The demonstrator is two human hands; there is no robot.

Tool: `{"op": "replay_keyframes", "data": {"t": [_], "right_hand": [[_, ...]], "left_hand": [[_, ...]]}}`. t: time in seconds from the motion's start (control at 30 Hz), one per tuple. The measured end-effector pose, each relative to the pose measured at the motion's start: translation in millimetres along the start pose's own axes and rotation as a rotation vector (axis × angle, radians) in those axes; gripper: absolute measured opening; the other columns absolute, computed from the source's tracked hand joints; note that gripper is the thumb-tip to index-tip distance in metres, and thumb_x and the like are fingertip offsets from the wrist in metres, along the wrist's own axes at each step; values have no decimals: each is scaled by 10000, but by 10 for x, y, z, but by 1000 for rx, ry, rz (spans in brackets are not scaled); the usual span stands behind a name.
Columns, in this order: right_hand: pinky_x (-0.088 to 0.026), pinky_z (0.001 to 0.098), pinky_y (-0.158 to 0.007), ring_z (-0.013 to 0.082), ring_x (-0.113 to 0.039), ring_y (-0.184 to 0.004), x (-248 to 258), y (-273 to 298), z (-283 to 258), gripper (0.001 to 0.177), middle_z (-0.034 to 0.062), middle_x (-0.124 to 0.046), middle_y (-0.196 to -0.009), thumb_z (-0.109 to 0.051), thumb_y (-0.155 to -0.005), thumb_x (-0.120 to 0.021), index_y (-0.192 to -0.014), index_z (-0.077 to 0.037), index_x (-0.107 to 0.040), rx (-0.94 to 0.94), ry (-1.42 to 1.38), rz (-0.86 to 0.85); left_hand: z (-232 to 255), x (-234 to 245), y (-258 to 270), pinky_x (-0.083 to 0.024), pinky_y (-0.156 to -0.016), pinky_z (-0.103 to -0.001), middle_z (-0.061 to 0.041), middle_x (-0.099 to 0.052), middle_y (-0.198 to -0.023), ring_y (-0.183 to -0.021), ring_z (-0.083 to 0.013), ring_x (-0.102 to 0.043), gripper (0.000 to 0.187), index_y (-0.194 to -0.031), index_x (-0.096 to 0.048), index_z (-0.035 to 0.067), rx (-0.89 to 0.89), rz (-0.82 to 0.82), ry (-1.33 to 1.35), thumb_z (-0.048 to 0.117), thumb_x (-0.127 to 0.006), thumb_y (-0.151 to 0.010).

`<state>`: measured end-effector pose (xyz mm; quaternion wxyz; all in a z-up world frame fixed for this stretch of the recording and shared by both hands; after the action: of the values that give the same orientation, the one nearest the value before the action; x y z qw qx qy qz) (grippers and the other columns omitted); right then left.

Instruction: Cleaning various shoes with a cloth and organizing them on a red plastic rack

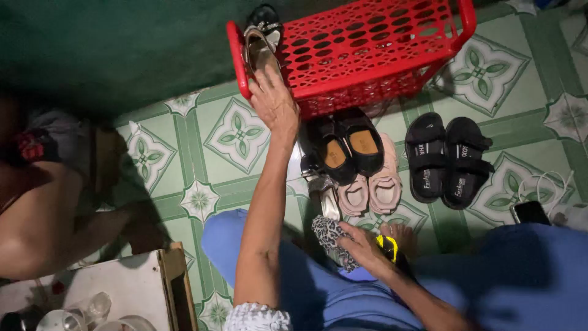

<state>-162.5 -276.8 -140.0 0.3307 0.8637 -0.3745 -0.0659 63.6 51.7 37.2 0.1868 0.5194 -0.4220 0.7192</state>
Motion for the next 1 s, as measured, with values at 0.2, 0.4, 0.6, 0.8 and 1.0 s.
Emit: {"op": "replay_keyframes", "data": {"t": [0.2,0.4,0.6,0.8,1.0], "right_hand": [[-454,290,-1049,191,-628,-1256,83,-238,156,644,135,-680,-1368,-244,-848,-636,-1425,28,-550,136,1,46],[-386,299,-1073,181,-520,-1310,288,-245,349,610,85,-595,-1403,-211,-890,-637,-1444,5,-504,91,-260,145],[-463,407,-835,292,-568,-933,621,66,-432,453,141,-680,-1118,-166,-927,-600,-1359,-34,-633,135,-655,240],[-455,397,-1024,270,-589,-1178,813,343,-948,435,178,-620,-1244,-168,-940,-620,-1326,21,-553,565,79,552],[-403,467,-1059,393,-504,-1268,483,262,-936,591,259,-581,-1357,-191,-842,-734,-1360,14,-536,821,455,418]], "left_hand": [[-34,-309,-65,-527,-793,-406,-143,-530,-1217,-1065,-340,-533,565,-1416,-528,-39,-120,77,-38,93,-660,-882],[37,-9,-11,-477,-936,-462,-119,-543,-1259,-1171,-332,-516,249,-1265,-610,60,-93,-77,-96,160,-620,-1037],[299,415,1599,-441,-1042,-487,-241,-571,-1301,-1226,-412,-558,517,-1339,-571,22,-39,-409,1065,429,-538,-1022],[644,336,3299,-530,-789,-392,-60,-681,-1168,-966,-187,-642,432,-1273,-622,140,706,-1392,1788,460,-482,-1019],[277,-201,3410,-533,-783,-324,-52,-665,-1091,-973,-182,-616,291,-1224,-656,47,767,-1106,1860,246,-661,-1012]]}}
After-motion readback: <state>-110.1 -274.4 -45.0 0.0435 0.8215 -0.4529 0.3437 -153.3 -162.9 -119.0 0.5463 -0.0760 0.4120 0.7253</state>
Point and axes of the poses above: each hand's wrist, its own y-axis away from the middle knuckle, its own x-axis out of the back of the hand, z = x × y, the point moved 9 cm from there along -y, towards the middle knuckle
